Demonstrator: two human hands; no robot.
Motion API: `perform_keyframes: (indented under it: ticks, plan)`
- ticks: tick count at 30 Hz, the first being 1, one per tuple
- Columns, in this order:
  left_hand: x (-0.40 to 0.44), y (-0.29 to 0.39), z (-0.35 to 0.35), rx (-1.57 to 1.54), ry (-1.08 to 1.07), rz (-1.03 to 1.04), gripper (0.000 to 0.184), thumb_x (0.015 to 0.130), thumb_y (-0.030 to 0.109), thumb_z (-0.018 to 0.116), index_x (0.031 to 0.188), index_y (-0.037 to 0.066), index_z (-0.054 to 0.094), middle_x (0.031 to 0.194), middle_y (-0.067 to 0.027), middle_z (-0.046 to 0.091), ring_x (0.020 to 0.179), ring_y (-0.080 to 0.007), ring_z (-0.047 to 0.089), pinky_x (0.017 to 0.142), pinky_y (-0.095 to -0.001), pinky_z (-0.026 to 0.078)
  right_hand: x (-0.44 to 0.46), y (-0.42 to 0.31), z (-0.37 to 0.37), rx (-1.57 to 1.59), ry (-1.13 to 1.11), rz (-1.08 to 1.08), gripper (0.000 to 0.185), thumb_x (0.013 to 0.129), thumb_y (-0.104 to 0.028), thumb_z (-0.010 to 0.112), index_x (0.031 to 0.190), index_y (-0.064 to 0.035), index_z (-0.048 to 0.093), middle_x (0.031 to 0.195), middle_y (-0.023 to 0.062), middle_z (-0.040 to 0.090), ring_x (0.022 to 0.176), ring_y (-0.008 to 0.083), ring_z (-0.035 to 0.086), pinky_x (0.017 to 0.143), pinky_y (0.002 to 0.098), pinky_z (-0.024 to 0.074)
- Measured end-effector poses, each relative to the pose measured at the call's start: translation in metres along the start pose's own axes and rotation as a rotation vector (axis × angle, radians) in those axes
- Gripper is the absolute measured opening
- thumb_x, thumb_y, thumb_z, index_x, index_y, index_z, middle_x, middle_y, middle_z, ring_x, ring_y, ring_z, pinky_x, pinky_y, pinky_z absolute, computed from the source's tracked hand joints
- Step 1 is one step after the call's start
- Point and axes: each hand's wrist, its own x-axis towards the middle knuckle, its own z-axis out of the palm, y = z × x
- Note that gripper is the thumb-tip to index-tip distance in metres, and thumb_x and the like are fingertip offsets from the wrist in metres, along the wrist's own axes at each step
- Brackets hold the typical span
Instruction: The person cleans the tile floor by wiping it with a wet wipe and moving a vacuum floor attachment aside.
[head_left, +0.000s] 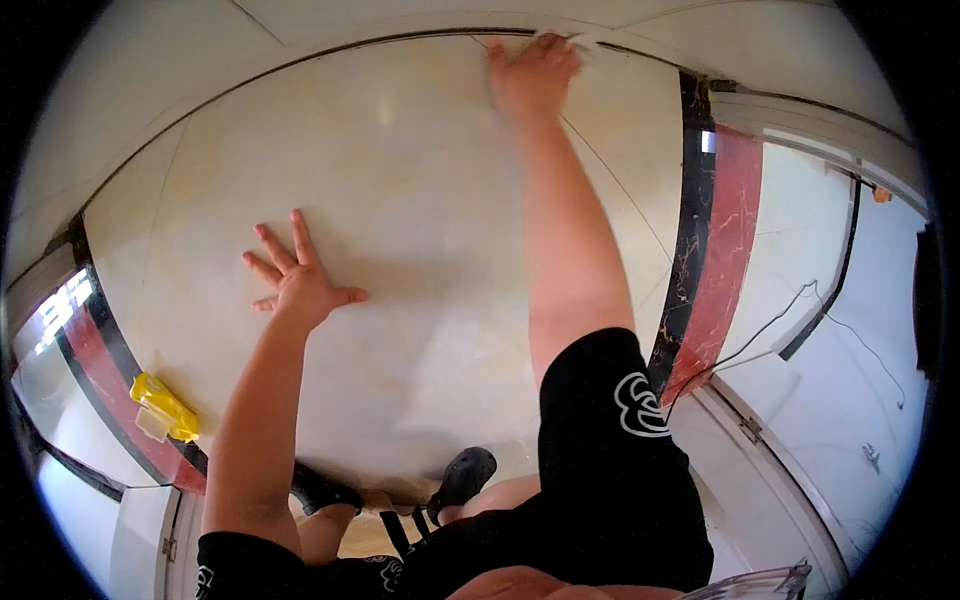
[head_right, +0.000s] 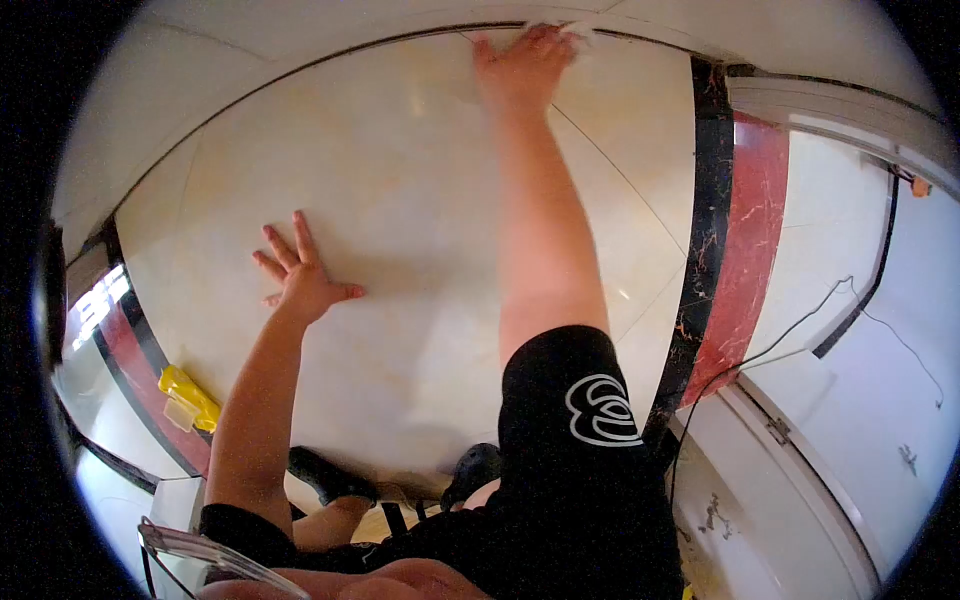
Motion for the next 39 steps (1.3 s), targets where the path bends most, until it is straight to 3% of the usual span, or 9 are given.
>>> perform_keyframes:
  ticks: [5,10,15,16,20,27,29,33,39]
  plan:
    - [-0.006,0.009,-0.008,0.029,-0.033,-0.039,0.139,0.052,0.042,0.087,0.142,0.031,-0.019,0.146,-0.0175,-0.029,0.133,-0.0482,-0.019,0.090,-0.0762,0.021,-0.026,-0.042,0.005,0.041,0.014,-0.060,0.090,0.086,-0.062,0.039,0.139,0.0096,0.022,0.145,0.0238,0.025,0.137,0.0379,0.016,0.113,0.0429,0.0099]
    - [-0.005,0.007,-0.007,0.019,-0.021,-0.020,0.139,0.052,0.042,0.087,0.143,0.032,-0.018,0.146,-0.0176,-0.029,0.133,-0.0490,-0.019,0.087,-0.0780,0.021,-0.012,0.023,-0.028,-0.035,-0.234,-0.272,0.076,0.089,-0.055,0.040,0.141,-0.0004,0.026,0.147,0.0150,0.027,0.136,0.0316,0.023,0.112,0.0399,0.0190]
    - [-0.003,0.002,-0.003,0.024,-0.016,-0.007,0.140,0.051,0.042,0.088,0.143,0.032,-0.017,0.146,-0.0175,-0.028,0.133,-0.0493,-0.019,0.085,-0.0795,0.021,0.004,0.059,-0.036,0.012,-0.133,-0.020,0.067,0.091,-0.050,0.041,0.138,-0.0020,0.033,0.143,0.0132,0.033,0.133,0.0310,0.029,0.109,0.0409,0.0261]
    - [-0.004,0.003,-0.003,0.020,-0.011,-0.007,0.140,0.051,0.042,0.088,0.142,0.033,-0.018,0.146,-0.0176,-0.028,0.133,-0.0491,-0.019,0.085,-0.0793,0.022,0.008,0.051,-0.025,-0.200,-0.166,-0.134,0.063,0.092,-0.049,0.039,0.137,-0.0055,0.036,0.143,0.0107,0.033,0.133,0.0309,0.029,0.108,0.0414,0.0274]
    - [-0.003,0.005,-0.005,0.026,-0.017,-0.020,0.140,0.051,0.042,0.088,0.142,0.033,-0.018,0.146,-0.0184,-0.028,0.133,-0.0486,-0.019,0.086,-0.0789,0.022,-0.017,0.028,-0.038,-0.246,-0.158,-0.305,0.058,0.093,-0.049,0.034,0.137,-0.0113,0.035,0.144,0.0056,0.032,0.131,0.0287,0.030,0.104,0.0414,0.0339]
    - [-0.009,0.008,-0.013,0.031,-0.083,-0.029,0.134,0.056,0.047,0.084,0.143,0.031,-0.017,0.147,-0.0177,-0.026,0.134,-0.0485,-0.019,0.092,-0.0750,0.021,-0.009,0.043,-0.027,-0.203,-0.085,-0.237,0.057,0.093,-0.048,0.035,0.137,-0.0115,0.035,0.143,0.0058,0.033,0.130,0.0300,0.031,0.104,0.0410,0.0350]
    - [-0.002,0.004,-0.004,0.037,-0.014,-0.009,0.141,0.049,0.043,0.088,0.142,0.033,-0.018,0.146,-0.0183,-0.029,0.132,-0.0514,-0.020,0.084,-0.0793,0.025,-0.020,0.045,-0.032,-0.169,-0.118,-0.270,0.059,0.093,-0.048,0.036,0.138,-0.0112,0.035,0.142,0.0079,0.033,0.129,0.0325,0.032,0.105,0.0431,0.0320]
    - [-0.003,0.005,-0.006,0.040,-0.014,-0.015,0.141,0.049,0.044,0.088,0.142,0.033,-0.018,0.146,-0.0183,-0.029,0.132,-0.0514,-0.019,0.084,-0.0794,0.025,-0.020,0.050,-0.028,-0.211,-0.084,-0.312,0.057,0.093,-0.047,0.038,0.136,-0.0092,0.037,0.140,0.0082,0.036,0.127,0.0328,0.034,0.104,0.0433,0.0334]
    - [-0.008,0.010,-0.014,0.040,-0.098,-0.052,0.135,0.055,0.046,0.085,0.143,0.034,-0.017,0.147,-0.0162,-0.029,0.134,-0.0475,-0.020,0.092,-0.0751,0.021,-0.009,0.047,-0.021,-0.190,0.040,-0.300,0.056,0.092,-0.045,0.039,0.135,-0.0080,0.038,0.136,0.0087,0.040,0.125,0.0333,0.037,0.104,0.0424,0.0337]
